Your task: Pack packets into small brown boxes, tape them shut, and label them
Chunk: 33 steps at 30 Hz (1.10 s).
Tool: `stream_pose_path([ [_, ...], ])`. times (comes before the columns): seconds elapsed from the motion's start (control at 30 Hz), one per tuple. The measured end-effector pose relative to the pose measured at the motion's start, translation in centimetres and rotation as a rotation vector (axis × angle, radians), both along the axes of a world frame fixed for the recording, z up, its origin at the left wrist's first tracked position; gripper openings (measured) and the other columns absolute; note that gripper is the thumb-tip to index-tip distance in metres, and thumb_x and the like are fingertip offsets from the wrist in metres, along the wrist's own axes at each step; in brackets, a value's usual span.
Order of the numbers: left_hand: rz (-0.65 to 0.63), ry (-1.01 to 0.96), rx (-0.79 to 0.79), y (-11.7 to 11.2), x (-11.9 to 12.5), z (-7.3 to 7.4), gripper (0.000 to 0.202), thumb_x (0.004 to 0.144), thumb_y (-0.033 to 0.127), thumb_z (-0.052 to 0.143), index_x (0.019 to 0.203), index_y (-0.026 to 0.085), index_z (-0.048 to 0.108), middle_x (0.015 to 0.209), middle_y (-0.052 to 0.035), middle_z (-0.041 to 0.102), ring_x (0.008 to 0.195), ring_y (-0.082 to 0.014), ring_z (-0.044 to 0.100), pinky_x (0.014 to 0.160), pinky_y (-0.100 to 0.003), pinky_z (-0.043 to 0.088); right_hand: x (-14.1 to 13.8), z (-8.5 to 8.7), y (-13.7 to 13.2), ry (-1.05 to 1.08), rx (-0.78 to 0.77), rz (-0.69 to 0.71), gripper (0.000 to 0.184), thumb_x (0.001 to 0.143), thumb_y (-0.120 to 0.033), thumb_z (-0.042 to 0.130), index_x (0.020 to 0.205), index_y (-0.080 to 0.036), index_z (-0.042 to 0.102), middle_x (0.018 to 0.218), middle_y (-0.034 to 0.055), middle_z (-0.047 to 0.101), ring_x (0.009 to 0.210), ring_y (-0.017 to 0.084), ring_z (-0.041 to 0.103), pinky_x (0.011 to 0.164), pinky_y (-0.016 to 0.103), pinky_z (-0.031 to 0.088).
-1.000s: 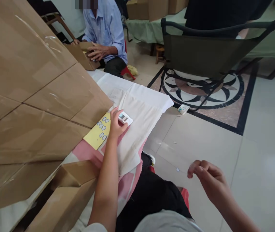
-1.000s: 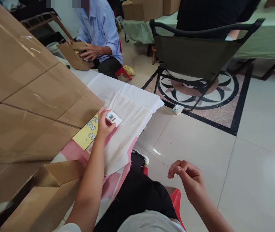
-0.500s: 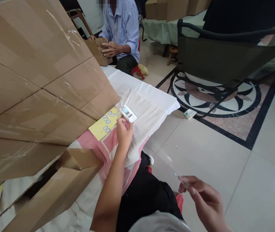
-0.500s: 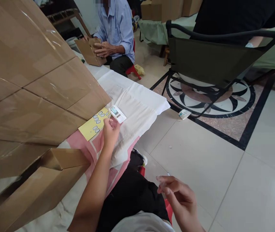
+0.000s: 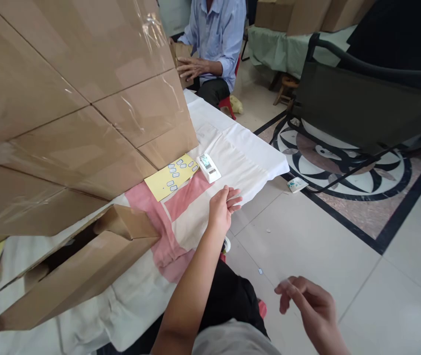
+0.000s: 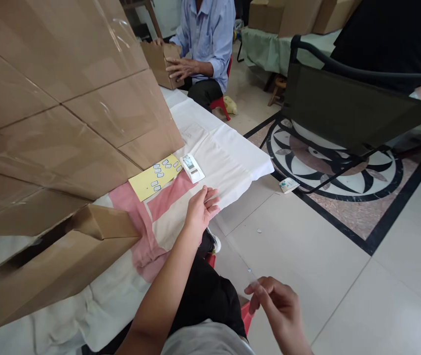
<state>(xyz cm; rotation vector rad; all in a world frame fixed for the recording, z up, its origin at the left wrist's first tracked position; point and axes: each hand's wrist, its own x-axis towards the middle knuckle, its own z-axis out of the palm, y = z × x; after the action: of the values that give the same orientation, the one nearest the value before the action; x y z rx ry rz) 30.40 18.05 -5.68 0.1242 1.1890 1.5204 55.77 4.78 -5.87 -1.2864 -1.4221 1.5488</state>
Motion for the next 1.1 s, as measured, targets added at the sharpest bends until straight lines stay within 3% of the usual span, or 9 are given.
stream_pose_path([
  [0.13,0.023,0.027,-0.019,-0.5,-0.1,-0.8,0.034,0.087,0.048,0.072,0.093,0.015,0.065,0.098,-0.0125,0.078,0.068,-0.0152,0.073,0.051,-0.021,0.053,2.7,-0.5,5.5,-0.501,-0.313,0.421,0.048,0.095,-0.059,0.054,0.074,-0.019,0.067,0.067,0.0064,0.073,0.049,0.019,0.067,0.052,0.030,0.048],
  [0.17,0.028,0.039,-0.026,-0.6,-0.1,-0.9,0.035,0.086,0.048,0.073,0.092,0.015,0.065,0.097,-0.0122,0.078,0.067,-0.0150,0.073,0.050,-0.020,0.052,3.0,-0.6,7.3,-0.657,-0.307,0.471,0.047,0.093,-0.060,0.056,0.075,-0.018,0.067,0.066,0.0057,0.073,0.043,0.018,0.064,0.051,0.030,0.047],
  [0.23,0.038,0.067,-0.036,-0.7,-0.2,-1.1,0.035,0.086,0.048,0.073,0.090,0.014,0.065,0.095,-0.0118,0.078,0.065,-0.0147,0.073,0.048,-0.020,0.051,2.7,-0.3,11.1,-0.870,-0.116,0.462,0.042,0.090,-0.059,0.060,0.080,-0.019,0.069,0.057,0.0031,0.069,0.037,0.017,0.060,0.048,0.030,0.043],
  [0.33,0.057,0.108,-0.045,-0.8,-0.3,-1.1,0.033,0.087,0.046,0.072,0.090,0.014,0.067,0.094,-0.0115,0.078,0.063,-0.0147,0.072,0.048,-0.021,0.051,-1.5,0.8,17.0,-0.729,0.361,0.430,0.031,0.096,-0.050,0.056,0.107,-0.026,0.071,0.067,0.0020,0.072,0.056,0.022,0.068,0.051,0.030,0.045],
  [0.43,0.056,0.124,-0.047,-1.0,-0.3,-0.9,0.033,0.086,0.046,0.072,0.092,0.013,0.069,0.096,-0.0124,0.078,0.063,-0.0151,0.072,0.051,-0.023,0.053,-9.4,0.9,22.5,-0.371,0.606,0.472,0.028,0.099,-0.039,0.054,0.121,-0.029,0.069,0.110,0.0069,0.076,0.095,0.025,0.071,0.073,0.036,0.055],
  [0.53,0.040,0.124,-0.047,-1.2,-0.4,-0.3,0.032,0.088,0.045,0.071,0.095,0.013,0.070,0.098,-0.0139,0.078,0.065,-0.0159,0.073,0.053,-0.024,0.054,-17.1,-0.7,26.4,-0.149,0.778,0.547,0.036,0.096,-0.035,0.059,0.130,-0.028,0.066,0.141,0.0110,0.061,0.131,0.031,0.055,0.089,0.044,0.054],
  [0.63,0.034,0.125,-0.059,-1.4,-0.7,0.4,0.031,0.090,0.043,0.067,0.097,0.013,0.070,0.099,-0.0149,0.079,0.065,-0.0160,0.073,0.053,-0.023,0.053,-21.2,-2.8,28.2,-0.016,0.774,0.540,0.030,0.095,-0.039,0.062,0.120,-0.025,0.071,0.137,0.0132,0.059,0.129,0.029,0.056,0.100,0.046,0.051],
  [0.73,0.028,0.121,-0.078,-1.6,-0.9,1.1,0.031,0.091,0.043,0.065,0.097,0.013,0.070,0.098,-0.0157,0.079,0.063,-0.0163,0.073,0.051,-0.023,0.050,-21.9,-4.1,28.5,0.034,0.742,0.480,0.024,0.094,-0.040,0.065,0.110,-0.023,0.072,0.130,0.0128,0.060,0.122,0.027,0.060,0.100,0.044,0.051],
  [1.1,0.077,0.144,-0.044,-1.2,-0.8,3.3,0.027,0.092,0.041,0.063,0.094,0.015,0.072,0.099,-0.0140,0.079,0.061,-0.0148,0.070,0.052,-0.024,0.049,-21.7,-4.1,28.6,0.029,0.700,0.465,0.026,0.090,-0.046,0.070,0.102,-0.024,0.073,0.123,0.0112,0.064,0.108,0.025,0.064,0.090,0.041,0.054],
])
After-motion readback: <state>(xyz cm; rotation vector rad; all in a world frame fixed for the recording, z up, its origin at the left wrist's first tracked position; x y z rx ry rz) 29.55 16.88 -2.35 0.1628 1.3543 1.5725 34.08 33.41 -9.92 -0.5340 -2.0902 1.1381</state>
